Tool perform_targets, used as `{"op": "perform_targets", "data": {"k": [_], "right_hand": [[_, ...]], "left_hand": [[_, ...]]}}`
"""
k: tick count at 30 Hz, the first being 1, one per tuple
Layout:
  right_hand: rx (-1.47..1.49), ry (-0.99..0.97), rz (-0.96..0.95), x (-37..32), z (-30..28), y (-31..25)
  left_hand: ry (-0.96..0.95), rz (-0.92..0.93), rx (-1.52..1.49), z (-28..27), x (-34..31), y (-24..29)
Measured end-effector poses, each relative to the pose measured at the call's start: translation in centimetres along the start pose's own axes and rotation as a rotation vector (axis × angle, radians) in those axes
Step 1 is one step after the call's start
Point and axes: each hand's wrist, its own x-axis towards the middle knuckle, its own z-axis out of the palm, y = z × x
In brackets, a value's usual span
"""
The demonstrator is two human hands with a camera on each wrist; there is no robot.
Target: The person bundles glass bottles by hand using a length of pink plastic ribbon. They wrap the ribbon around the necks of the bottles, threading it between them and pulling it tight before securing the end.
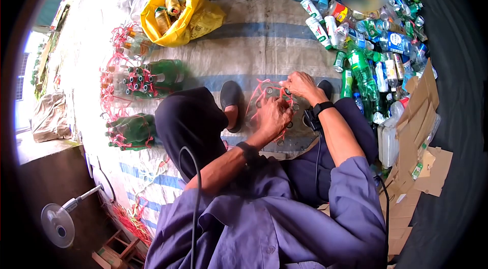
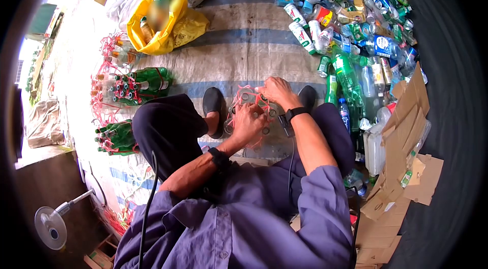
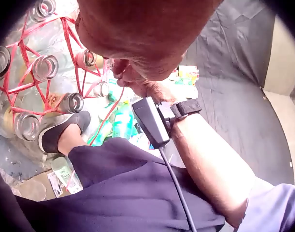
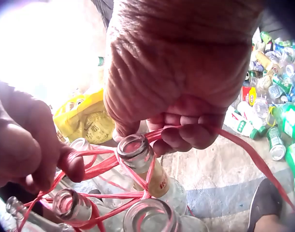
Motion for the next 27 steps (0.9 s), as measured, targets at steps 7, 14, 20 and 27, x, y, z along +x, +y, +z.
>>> {"op": "perform_targets", "data": {"k": [7, 14, 20, 27], "right_hand": [[0.061, -0.048, 0.044, -1.1, -1.7, -0.6], [0.35, -0.333, 0.091, -3.3, -3.7, 4.3], [-0.178, -0.183, 0.426, -4.1, -2.8, 8.3], [0.144, 0.021, 0.377, -0.9, -5.1, 6.1]], "left_hand": [[-0.159, -0.365, -0.73, 0.1, 2.1, -2.7], [-0.257, -0.428, -0.922, -0.2, 2.0, -3.4], [-0.265, -0.397, -0.894, -0.4, 1.7, -3.3], [-0.293, -0.394, -0.916, -0.9, 0.6, -2.9]]}}
